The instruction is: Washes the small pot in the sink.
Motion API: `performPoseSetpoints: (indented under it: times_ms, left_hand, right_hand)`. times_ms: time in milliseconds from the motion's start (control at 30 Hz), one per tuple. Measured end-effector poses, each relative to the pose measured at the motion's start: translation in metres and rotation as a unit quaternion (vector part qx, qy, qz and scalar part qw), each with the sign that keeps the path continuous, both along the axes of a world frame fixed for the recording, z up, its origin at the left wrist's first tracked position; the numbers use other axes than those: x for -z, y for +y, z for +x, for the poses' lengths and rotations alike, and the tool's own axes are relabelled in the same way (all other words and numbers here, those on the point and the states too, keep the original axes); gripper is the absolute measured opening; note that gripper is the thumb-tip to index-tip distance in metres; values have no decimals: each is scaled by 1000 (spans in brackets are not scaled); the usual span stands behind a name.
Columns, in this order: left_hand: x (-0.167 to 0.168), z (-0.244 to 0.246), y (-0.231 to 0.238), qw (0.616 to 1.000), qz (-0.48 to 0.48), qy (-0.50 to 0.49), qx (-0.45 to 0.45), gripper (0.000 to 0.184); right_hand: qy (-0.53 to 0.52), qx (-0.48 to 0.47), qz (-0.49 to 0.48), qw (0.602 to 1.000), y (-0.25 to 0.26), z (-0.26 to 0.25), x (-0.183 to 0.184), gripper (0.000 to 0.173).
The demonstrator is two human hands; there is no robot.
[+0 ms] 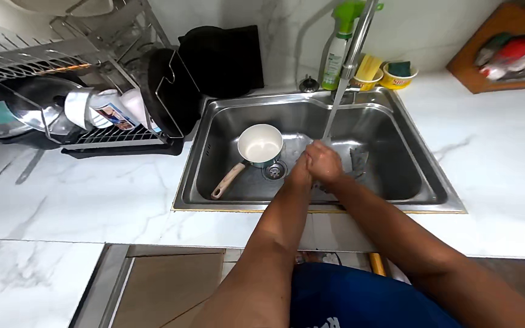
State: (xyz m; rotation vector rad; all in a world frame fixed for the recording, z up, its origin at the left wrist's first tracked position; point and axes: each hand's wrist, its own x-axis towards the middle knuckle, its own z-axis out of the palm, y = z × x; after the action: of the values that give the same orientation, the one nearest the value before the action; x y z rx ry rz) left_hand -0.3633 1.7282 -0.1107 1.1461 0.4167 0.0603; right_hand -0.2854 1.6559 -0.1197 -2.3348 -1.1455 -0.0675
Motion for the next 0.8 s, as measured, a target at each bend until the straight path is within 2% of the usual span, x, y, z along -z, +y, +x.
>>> performPoseSetpoints:
  times_ms: [67, 100, 200, 267, 333, 367, 400, 467, 500, 533, 600, 633, 667, 733, 800]
  left_hand:
    - [28, 46, -1, 995, 5, 73, -69, 38]
    - [31, 57, 0, 992, 7, 102, -70, 37]
    - [23, 62, 5, 984, 101, 147, 6, 42]
    - [22, 55, 18, 957, 238, 134, 98, 41]
    - [14, 33, 46, 881, 430, 146, 131, 42]
    - [13, 20, 64, 829, 513, 196, 108, 49]
    - [19, 8, 85, 758, 582, 284, 82, 57]
    - [43, -16, 130, 629, 630, 455, 31, 61]
    - [57, -29, 148, 603, 625, 496, 10, 57]
    - [64, -41, 160, 613, 604, 509, 9, 52]
    - [48, -49, 161, 693, 549, 465, 49, 48]
    - [34, -46, 153, 716, 540, 435, 76, 46]
    - [21, -42, 141, 717, 552, 414, 100, 45]
    - [1, -37, 113, 687, 599, 390, 131, 38]
    - [-8, -37, 91, 658, 639, 371, 146, 31]
  right_hand:
    - [21, 47, 2, 999, -3, 22, 6, 20]
    - [47, 79, -24, 995, -6, 32, 6, 22]
    - [91, 123, -139, 978, -9, 52, 13, 28]
    - [122, 117, -223, 960, -14, 57, 22, 25]
    - [169, 109, -276, 940, -17, 68, 25, 25]
    - [183, 106, -286, 935, -18, 72, 28, 25]
    - [191, 100, -290, 932, -18, 75, 33, 25]
    - [192, 79, -282, 937, -13, 75, 44, 26]
    - [194, 70, -259, 944, -7, 74, 47, 27]
    - [198, 61, -223, 953, -1, 75, 48, 27]
    - [244, 52, -130, 960, 7, 75, 46, 24]
    - [303, 68, -86, 947, 10, 74, 45, 23]
    - [370, 86, -43, 924, 10, 71, 46, 24]
    - [514, 108, 38, 850, 8, 68, 32, 28]
    - [589, 111, 88, 796, 9, 73, 7, 31]
